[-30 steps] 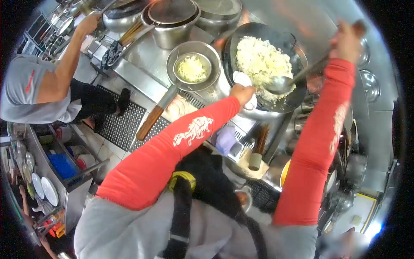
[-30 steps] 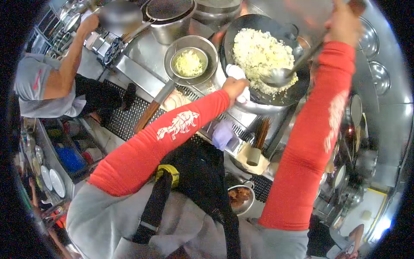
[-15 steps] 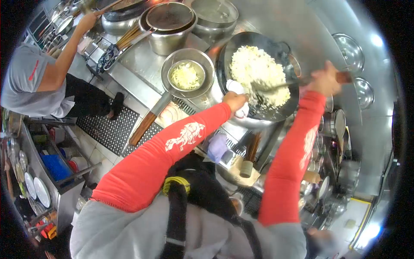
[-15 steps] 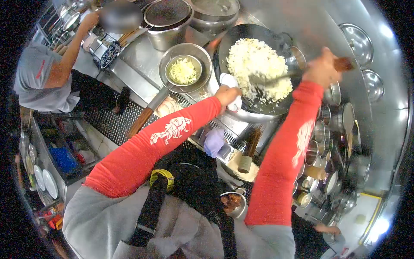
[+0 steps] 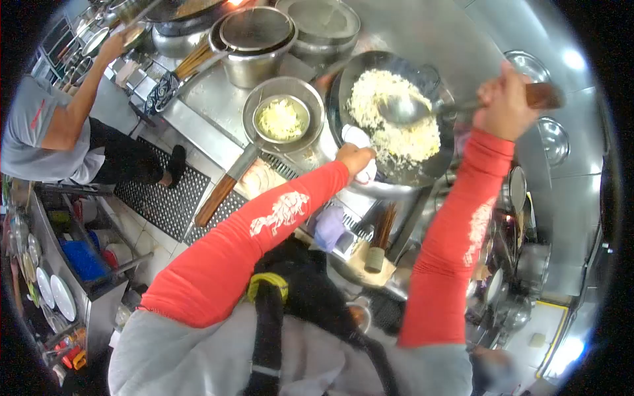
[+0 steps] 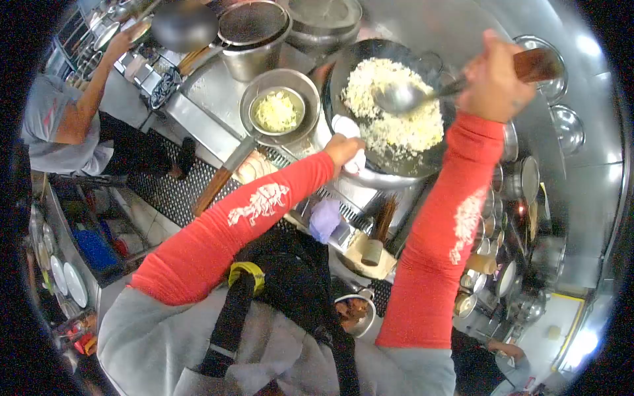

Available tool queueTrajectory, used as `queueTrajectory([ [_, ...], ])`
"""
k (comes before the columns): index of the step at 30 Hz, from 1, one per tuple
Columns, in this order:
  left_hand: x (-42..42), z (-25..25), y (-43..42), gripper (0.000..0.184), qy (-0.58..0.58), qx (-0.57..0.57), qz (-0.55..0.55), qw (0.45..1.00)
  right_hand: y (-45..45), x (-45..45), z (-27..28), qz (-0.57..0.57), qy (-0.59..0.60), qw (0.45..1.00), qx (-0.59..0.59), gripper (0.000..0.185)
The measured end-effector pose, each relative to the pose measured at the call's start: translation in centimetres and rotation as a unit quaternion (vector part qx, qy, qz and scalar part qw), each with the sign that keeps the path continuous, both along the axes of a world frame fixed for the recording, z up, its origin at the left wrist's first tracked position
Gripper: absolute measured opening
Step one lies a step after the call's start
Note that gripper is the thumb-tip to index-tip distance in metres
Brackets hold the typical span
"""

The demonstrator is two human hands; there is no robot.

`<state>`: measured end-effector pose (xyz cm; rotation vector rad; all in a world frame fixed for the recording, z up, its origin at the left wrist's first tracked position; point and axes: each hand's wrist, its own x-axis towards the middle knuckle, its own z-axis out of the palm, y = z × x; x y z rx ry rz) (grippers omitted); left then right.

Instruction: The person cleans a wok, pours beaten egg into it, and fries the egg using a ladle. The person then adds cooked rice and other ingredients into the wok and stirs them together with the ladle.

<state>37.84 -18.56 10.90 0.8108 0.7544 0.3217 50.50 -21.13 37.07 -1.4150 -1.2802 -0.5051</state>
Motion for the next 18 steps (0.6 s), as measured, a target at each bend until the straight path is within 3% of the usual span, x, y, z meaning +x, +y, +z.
queueTrajectory([
  [2, -0.7, 0.6, -0.5, 0.02, -0.005, -0.035, -0.031, 0.999, 0.4, 0.8, -2.1, -0.1, -0.07, 0.991, -0.057, 0.014],
  [4, 0.8, -2.0, -0.4, 0.02, -0.001, 0.02, -0.009, 1.0, 3.4, 1.6, -0.9, -0.015, 0.272, 0.959, -0.082, 0.012],
  [5, 0.6, -2.3, -0.7, 0.02, 0.008, 0.043, -0.002, 0.999, 3.8, 2.3, 0.9, -0.036, 0.27, 0.961, -0.055, 0.01],
  [7, 0.7, -0.7, 0.6, 0.02, 0.005, 0.02, -0.001, 1.0, 2.5, 3.6, 4.0, 0.047, 0.237, 0.969, 0.043, 0.01],
  [10, -0.6, 0.2, -0.8, 0.019, -0.003, -0.057, -0.039, 0.998, 1.9, 4.5, -3.0, 0.07, 0.317, 0.946, -0.003, 0.011],
  [11, -1.0, 1.1, -0.8, 0.025, -0.018, -0.086, -0.025, 0.996, 1.6, 6.3, -3.4, 0.073, 0.332, 0.941, 0.0, 0.011],
  [12, -0.3, -0.8, -0.8, 0.022, -0.017, -0.035, -0.021, 0.999, 1.1, 10.4, -2.0, 0.081, 0.346, 0.934, -0.03, 0.013],
  [13, -1.3, 1.8, -1.0, 0.02, -0.005, -0.078, -0.028, 0.997, -1.0, 10.7, 0.0, 0.011, 0.323, 0.946, 0.009, 0.013],
  [16, -0.9, 0.9, -0.9, 0.018, -0.024, -0.059, -0.051, 0.997, -4.8, 6.0, 6.9, -0.195, 0.266, 0.939, 0.097, 0.018],
  [18, -0.7, 1.2, -0.8, 0.017, 0.014, -0.055, -0.053, 0.997, -4.2, 5.9, 3.0, -0.167, 0.32, 0.919, 0.16, 0.012],
])
